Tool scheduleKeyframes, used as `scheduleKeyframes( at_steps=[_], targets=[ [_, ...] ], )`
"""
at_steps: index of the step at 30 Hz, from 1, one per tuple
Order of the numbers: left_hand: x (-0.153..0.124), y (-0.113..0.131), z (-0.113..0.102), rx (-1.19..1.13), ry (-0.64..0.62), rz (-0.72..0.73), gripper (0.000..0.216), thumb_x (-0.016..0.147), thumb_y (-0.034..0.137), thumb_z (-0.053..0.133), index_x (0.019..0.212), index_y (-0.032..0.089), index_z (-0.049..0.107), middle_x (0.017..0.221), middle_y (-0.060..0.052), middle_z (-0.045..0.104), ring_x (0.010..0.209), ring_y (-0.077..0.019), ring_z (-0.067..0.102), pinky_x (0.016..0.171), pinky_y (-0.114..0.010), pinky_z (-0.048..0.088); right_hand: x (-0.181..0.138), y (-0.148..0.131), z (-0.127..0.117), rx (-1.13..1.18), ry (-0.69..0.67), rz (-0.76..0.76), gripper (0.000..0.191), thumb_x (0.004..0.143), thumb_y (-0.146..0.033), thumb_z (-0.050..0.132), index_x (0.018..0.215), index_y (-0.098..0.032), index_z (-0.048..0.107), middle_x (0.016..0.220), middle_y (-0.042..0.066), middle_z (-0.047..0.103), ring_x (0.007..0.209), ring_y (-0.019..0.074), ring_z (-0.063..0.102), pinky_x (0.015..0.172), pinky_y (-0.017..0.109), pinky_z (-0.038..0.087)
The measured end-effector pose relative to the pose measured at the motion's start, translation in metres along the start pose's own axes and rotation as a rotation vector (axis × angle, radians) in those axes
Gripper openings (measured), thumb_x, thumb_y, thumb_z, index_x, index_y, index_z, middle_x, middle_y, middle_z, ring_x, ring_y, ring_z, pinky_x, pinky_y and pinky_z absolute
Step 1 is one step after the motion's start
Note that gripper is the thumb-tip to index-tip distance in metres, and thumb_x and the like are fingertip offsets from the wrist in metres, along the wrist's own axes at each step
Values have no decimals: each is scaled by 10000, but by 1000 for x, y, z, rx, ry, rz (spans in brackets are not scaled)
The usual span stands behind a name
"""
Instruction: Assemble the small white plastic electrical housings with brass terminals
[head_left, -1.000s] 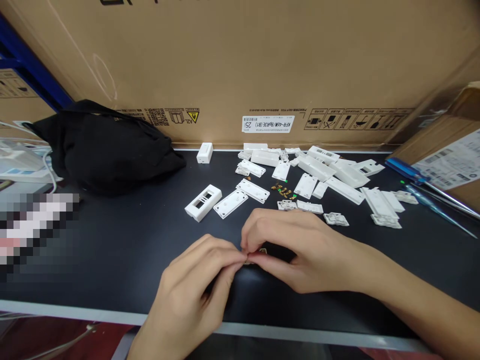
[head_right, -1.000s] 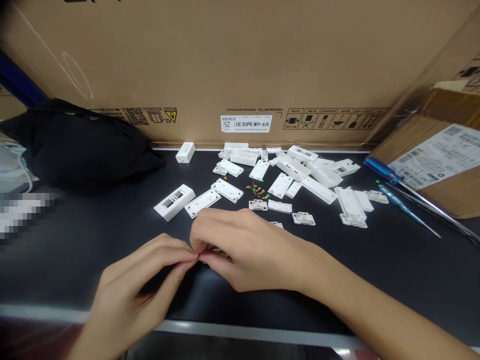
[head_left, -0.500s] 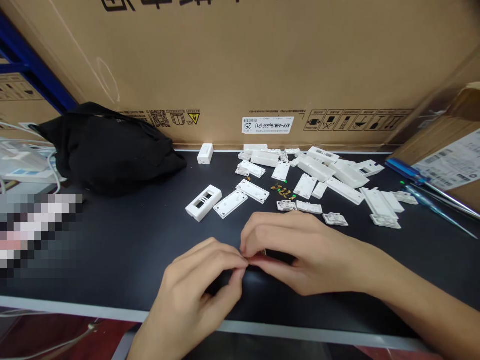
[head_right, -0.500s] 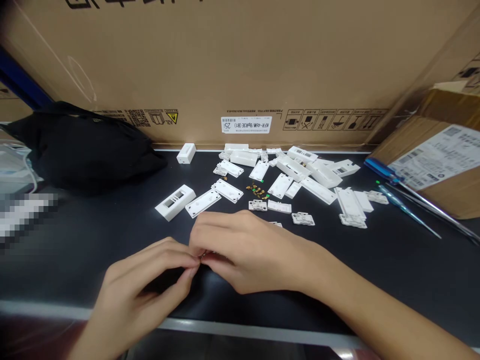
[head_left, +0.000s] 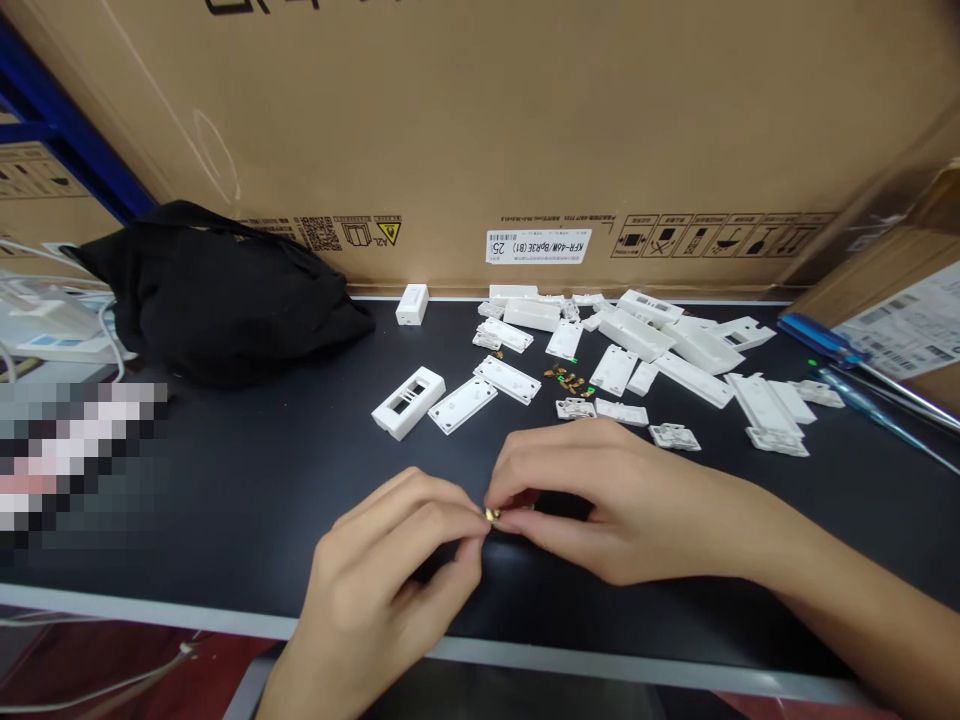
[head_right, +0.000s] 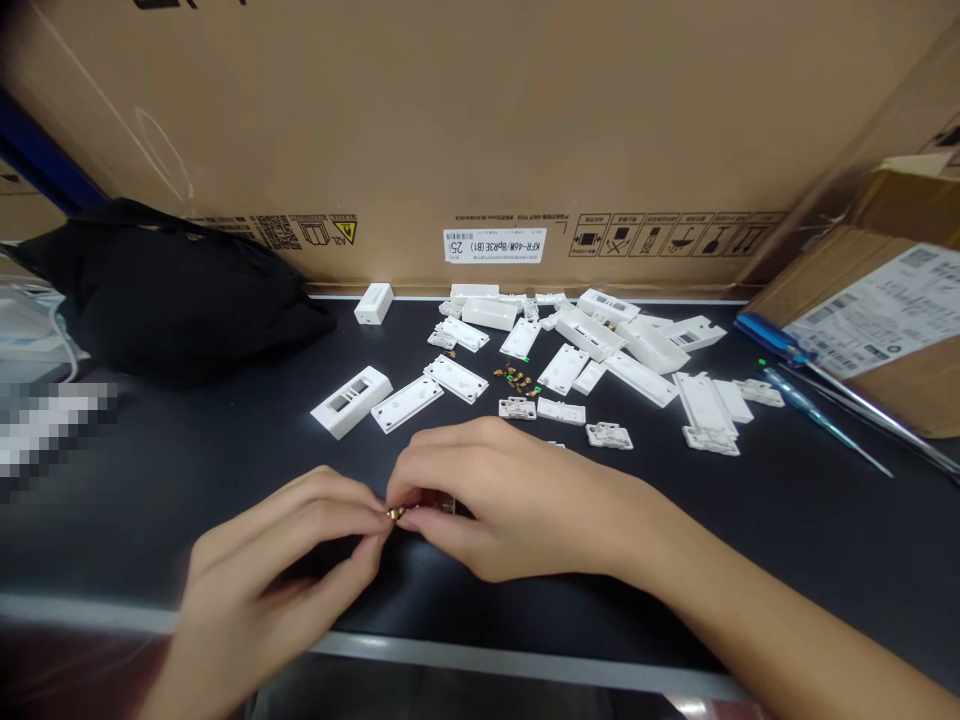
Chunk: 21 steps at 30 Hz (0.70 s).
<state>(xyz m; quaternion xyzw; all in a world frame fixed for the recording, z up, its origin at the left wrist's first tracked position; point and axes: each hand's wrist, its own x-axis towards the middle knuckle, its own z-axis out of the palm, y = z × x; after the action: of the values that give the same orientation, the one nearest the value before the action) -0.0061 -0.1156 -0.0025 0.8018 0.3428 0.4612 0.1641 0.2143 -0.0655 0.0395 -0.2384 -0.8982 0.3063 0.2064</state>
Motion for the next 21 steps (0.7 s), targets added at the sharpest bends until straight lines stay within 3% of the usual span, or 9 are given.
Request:
scheduleKeyframes(
  at_steps=[12,17,21],
  targets=[
    [-3,-3,1,26,-72,-32,195,922,16,639,991,195,668,950,-29,707,862,-138,659,768,-252,546,-2,1,-5,-60,-50,63,187,868,-38,610,883,-190,717,838,-2,706,752,131,642,683,247,485],
    [-5,-7,1,141,-256,-136,144,980,196,643,1122,225,639,1146,-59,677,1033,-197,649,874,-318,553,-6,7,-14,-211,-108,116,166,894,-84,572,844,-191,689,788,2,685,701,146,622,642,279,455],
    [-5,-9,3,136,-343,-138,108,1007,179,597,1088,236,639,1118,-29,680,1001,-180,641,881,-320,546,-9,14,-20,-260,-150,178,150,867,-81,585,814,-191,672,768,9,660,686,158,602,609,285,428]
  ],
)
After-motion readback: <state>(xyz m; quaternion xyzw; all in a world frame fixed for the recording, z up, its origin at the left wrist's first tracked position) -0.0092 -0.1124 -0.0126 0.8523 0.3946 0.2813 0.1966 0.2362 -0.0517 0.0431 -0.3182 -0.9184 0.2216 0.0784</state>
